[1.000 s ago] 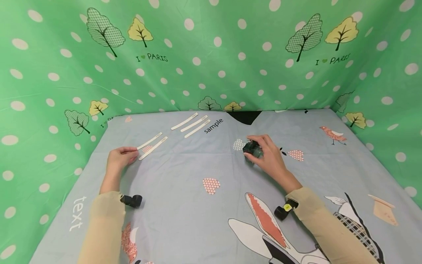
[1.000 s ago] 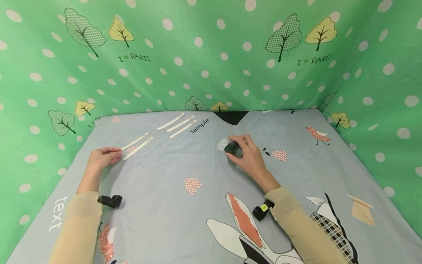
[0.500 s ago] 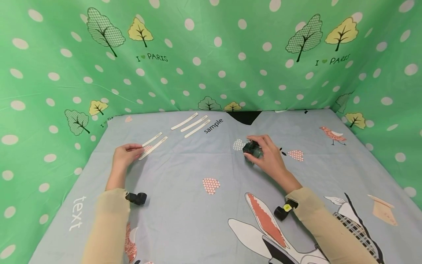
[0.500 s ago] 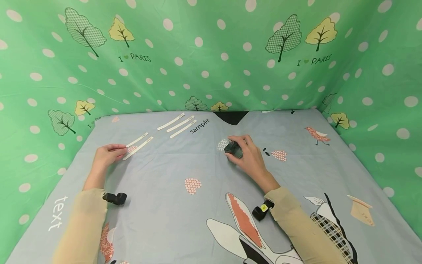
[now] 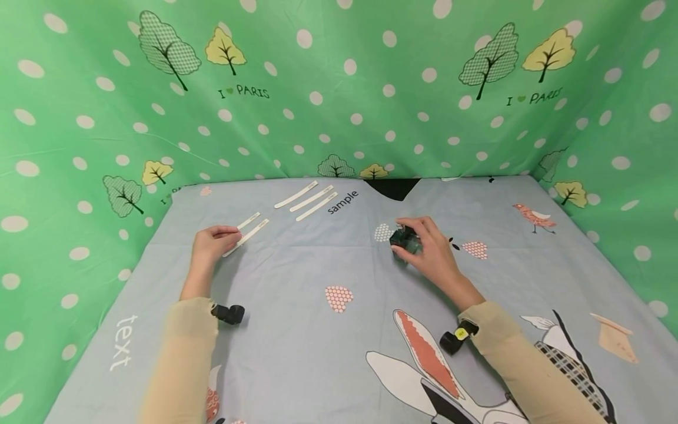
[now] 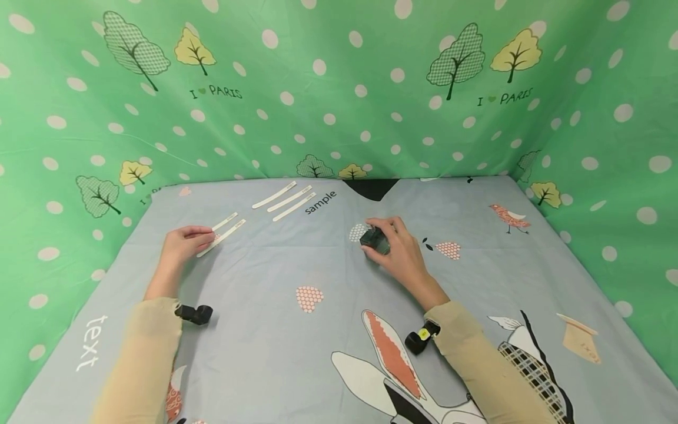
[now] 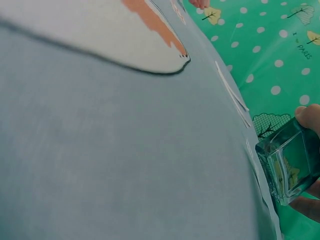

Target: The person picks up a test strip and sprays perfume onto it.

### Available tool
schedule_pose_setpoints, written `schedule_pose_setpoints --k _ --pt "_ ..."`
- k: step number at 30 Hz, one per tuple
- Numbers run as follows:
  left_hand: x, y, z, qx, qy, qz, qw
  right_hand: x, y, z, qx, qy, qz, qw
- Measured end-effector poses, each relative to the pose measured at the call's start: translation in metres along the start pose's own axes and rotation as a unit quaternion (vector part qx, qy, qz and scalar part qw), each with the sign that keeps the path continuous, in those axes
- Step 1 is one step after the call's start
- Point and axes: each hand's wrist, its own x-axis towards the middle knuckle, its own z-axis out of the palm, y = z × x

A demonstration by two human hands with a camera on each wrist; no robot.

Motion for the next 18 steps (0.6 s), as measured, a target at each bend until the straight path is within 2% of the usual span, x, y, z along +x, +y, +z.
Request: schedule_pose_setpoints --k 11,18 --pt "-0.001 0.010 0.013 0.003 -0.005 0.013 0.9999 0.000 -0.001 0.000 0.000 0.000 0.001 1.000" --pt "0.002 0.014 0.023 -0.043 -0.017 0.024 0.9986 0.000 -0.001 0.000 0.001 0.000 0.002 1.000"
